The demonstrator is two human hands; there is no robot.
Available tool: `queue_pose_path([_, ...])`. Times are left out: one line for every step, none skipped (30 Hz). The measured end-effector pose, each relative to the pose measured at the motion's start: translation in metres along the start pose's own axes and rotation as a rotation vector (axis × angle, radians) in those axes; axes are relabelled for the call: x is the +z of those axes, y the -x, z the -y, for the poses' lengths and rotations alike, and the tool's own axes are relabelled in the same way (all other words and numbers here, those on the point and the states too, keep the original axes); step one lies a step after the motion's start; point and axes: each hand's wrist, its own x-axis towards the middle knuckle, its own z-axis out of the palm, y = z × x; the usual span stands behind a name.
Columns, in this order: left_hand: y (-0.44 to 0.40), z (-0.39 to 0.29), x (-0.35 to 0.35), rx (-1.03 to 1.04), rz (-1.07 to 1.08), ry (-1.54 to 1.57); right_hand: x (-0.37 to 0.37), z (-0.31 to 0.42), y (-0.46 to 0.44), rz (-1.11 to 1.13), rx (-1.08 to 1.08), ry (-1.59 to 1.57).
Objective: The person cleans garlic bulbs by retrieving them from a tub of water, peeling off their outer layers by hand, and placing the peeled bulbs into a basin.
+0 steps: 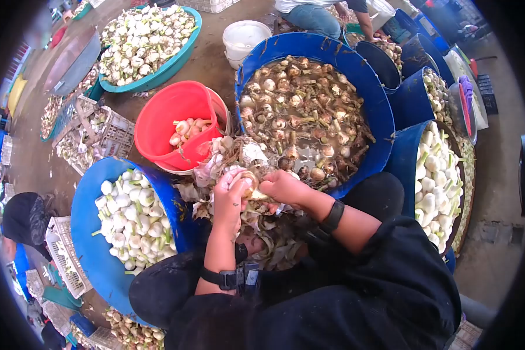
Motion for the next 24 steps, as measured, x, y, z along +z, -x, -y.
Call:
queue_pose_path([-0.001,0.003,-0.004,0.059,0.064,0.039,0.001,-0.004,0.000,0.009,-0.001,-0.003])
queue_pose_path([-0.002,0.005,-0.007,0.118,0.128,0.078,0.001,-0.009,0.002,0.050,0.009,-0.254])
queue_pose_path([0.000,0.002,-0.008,0.113,0.122,0.076,0.003,-0.002,0.010,0.087,0.025,-0.506])
queue_pose_path([0.002,-0.003,-0.008,0.109,0.148,0.194,0.000,0.005,0.015,0.153,-0.003,-0.485])
queue_pose_path([0.003,-0.007,-0.008,0.107,0.177,0.310,-0.001,0.001,0.014,0.151,-0.001,-0.490])
queue_pose_path([-0.002,-0.008,-0.009,0.142,0.161,0.130,-0.001,-0.001,0.011,0.014,-0.206,-0.050])
queue_pose_path([-0.003,-0.008,-0.009,0.140,0.171,0.125,-0.002,-0.002,0.010,-0.128,-0.399,0.394])
queue_pose_path([-0.001,-0.008,-0.010,0.166,0.179,-0.163,-0.001,-0.004,0.011,-0.258,-0.538,0.532])
queue_pose_path([0.003,-0.011,-0.009,0.190,0.185,-0.448,-0.002,-0.003,0.010,-0.268,-0.534,0.529])
queue_pose_path([0.008,-0.012,-0.007,0.172,0.200,-0.429,-0.003,-0.001,0.009,-0.262,-0.398,0.408])
queue_pose_path([0.012,-0.009,-0.007,0.168,0.205,-0.429,-0.004,0.000,0.007,-0.250,-0.263,0.287])
queue_pose_path([0.016,-0.005,-0.007,0.379,0.178,-0.543,-0.004,-0.001,-0.003,-0.143,-0.066,-0.291])
queue_pose_path([0.017,-0.004,-0.007,0.595,0.149,-0.652,-0.009,-0.002,-0.008,-0.090,0.087,-0.580])
queue_pose_path([0.016,-0.005,-0.008,0.596,0.154,-0.651,-0.012,-0.004,-0.010,-0.032,0.097,-0.564])
queue_pose_path([0.014,-0.006,-0.012,0.750,0.131,-0.771,-0.014,-0.001,-0.009,0.029,0.107,-0.545])
queue_pose_path([0.012,-0.007,-0.017,0.900,0.102,-0.891,-0.012,0.001,-0.007,0.032,0.110,-0.543])
queue_pose_path([0.011,-0.007,-0.020,1.049,0.067,-1.010,-0.011,0.003,-0.004,0.057,0.044,-0.635])
queue_pose_path([0.007,-0.002,-0.022,1.015,0.054,-0.927,-0.007,0.010,0.002,0.086,-0.020,-0.724])
queue_pose_path([0.007,-0.001,-0.021,1.011,0.039,-0.927,-0.001,0.015,0.008,0.098,-0.015,-0.717])
queue_pose_path([0.008,-0.001,-0.019,0.700,-0.045,-0.429,0.007,0.020,0.016,0.050,-0.181,-0.734])
queue_pose_path([0.008,-0.001,-0.016,0.379,-0.117,0.063,0.014,0.021,0.021,0.003,-0.349,-0.750])
queue_pose_path([0.005,-0.002,-0.014,0.266,-0.125,0.515,0.012,0.014,0.029,0.011,-0.528,-0.209])
queue_pose_path([0.004,-0.003,-0.020,0.273,-0.133,0.518,0.020,0.005,0.037,0.016,-0.553,-0.024])
queue_pose_path([0.003,-0.006,-0.029,0.227,-0.178,0.595,0.019,-0.003,0.039,0.041,-0.673,0.274])
